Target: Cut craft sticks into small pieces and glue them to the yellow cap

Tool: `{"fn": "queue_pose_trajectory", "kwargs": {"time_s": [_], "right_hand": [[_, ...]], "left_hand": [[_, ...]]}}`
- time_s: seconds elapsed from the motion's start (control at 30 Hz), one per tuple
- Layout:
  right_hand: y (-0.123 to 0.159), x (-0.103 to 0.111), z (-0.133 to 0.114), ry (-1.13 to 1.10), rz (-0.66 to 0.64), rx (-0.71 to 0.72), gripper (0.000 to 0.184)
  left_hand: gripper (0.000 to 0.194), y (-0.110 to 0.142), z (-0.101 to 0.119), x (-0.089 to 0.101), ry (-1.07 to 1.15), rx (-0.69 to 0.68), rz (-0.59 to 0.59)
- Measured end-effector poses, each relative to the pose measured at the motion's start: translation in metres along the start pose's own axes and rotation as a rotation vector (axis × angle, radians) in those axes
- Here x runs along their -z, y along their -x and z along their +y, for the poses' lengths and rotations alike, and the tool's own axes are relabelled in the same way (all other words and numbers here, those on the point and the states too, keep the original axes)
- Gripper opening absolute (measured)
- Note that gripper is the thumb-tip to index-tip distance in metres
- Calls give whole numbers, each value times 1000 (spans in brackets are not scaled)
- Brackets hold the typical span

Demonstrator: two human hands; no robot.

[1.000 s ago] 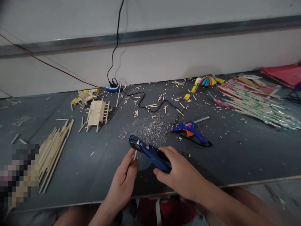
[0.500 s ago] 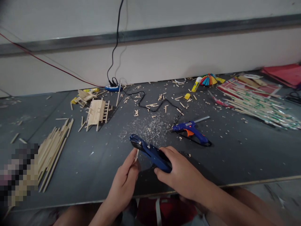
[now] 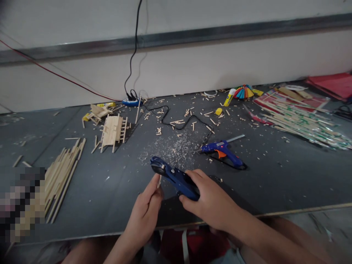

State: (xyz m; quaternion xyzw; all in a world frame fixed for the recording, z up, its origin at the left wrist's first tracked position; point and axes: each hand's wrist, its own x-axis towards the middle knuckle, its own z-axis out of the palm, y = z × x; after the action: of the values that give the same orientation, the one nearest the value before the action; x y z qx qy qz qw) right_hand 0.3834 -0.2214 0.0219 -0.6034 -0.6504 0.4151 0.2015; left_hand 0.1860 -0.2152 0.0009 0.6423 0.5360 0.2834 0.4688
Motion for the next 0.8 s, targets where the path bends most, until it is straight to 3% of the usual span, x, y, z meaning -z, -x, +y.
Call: {"fn": "queue_pose_trajectory", "kwargs": {"time_s": [0.43, 0.6, 0.8], "right_hand": [[-8, 0, 1, 163, 78, -15, 40], [-15, -3, 6, 183, 122, 32, 37], [-22, -1, 8, 208, 69, 47, 25]], "left_hand": [[48, -1, 10, -3, 3, 25, -12], [49, -2, 12, -5, -4, 38, 34], [47, -7, 8, -8, 83, 28, 90]]}}
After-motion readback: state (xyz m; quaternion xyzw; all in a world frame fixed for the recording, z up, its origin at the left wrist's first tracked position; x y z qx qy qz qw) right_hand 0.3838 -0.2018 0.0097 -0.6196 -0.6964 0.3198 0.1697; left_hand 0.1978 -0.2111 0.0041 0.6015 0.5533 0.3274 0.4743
